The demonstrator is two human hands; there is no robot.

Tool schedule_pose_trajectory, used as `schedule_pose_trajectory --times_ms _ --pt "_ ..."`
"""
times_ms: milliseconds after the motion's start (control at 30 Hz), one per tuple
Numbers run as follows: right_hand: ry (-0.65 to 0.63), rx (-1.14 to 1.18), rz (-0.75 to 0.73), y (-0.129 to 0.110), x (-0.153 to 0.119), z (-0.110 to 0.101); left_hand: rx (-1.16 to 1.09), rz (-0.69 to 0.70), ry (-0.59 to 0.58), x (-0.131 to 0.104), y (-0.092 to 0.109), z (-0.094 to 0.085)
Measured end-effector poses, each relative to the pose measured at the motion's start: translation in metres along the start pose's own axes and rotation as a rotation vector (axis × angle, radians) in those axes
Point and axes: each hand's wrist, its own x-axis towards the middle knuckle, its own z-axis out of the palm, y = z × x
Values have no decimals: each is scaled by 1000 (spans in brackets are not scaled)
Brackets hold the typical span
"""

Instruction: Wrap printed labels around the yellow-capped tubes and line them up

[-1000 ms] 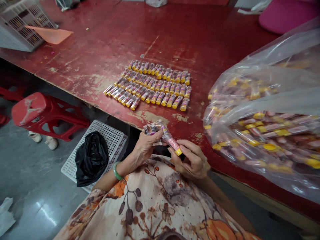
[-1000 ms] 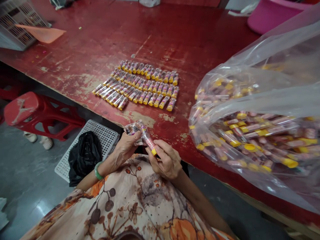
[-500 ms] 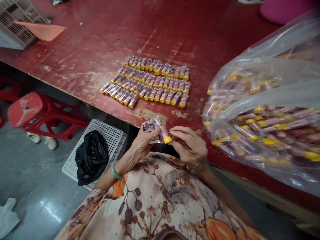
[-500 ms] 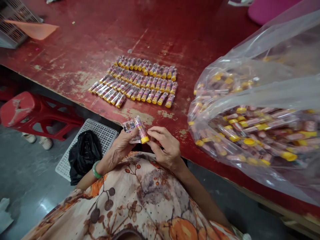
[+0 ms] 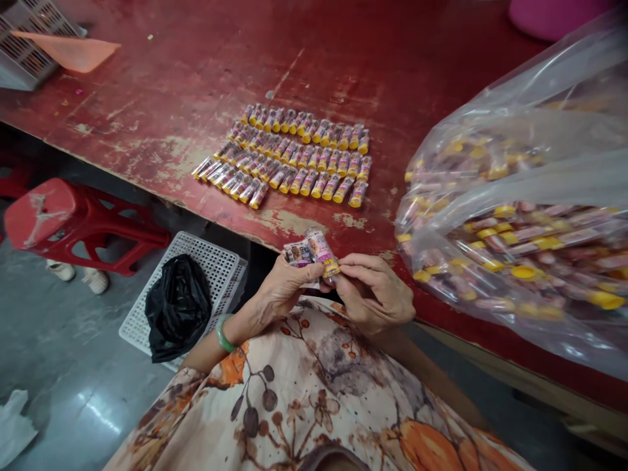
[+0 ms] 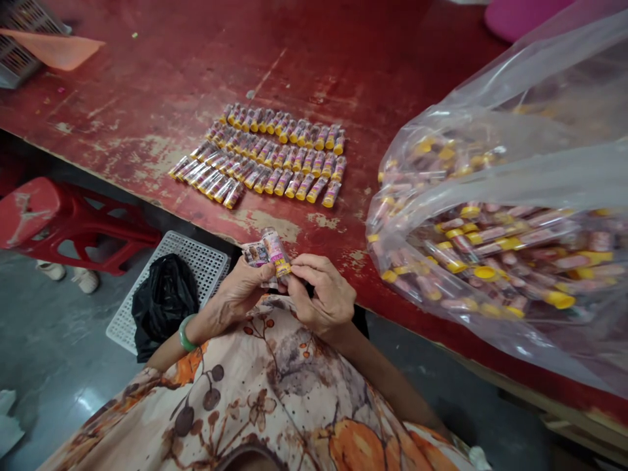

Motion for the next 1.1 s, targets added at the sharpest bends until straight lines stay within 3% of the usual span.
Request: schedule_pose_trajectory --times_ms 200,367,667,833,1100 --pt "6 -3 -15 -2 1 2 61 -72 -37 0 4 -1" --pt "-17 -6 -32 2 1 2 86 -42 -21 1 7 -4" --pt "-454 148 31 25 31 1 187 -29 -43 7 14 -14" --pt "-501 210 84 34 29 13 212 -27 -46 12 12 -24" --pt "-516 229 32 40 29 51 219 21 88 18 26 -46"
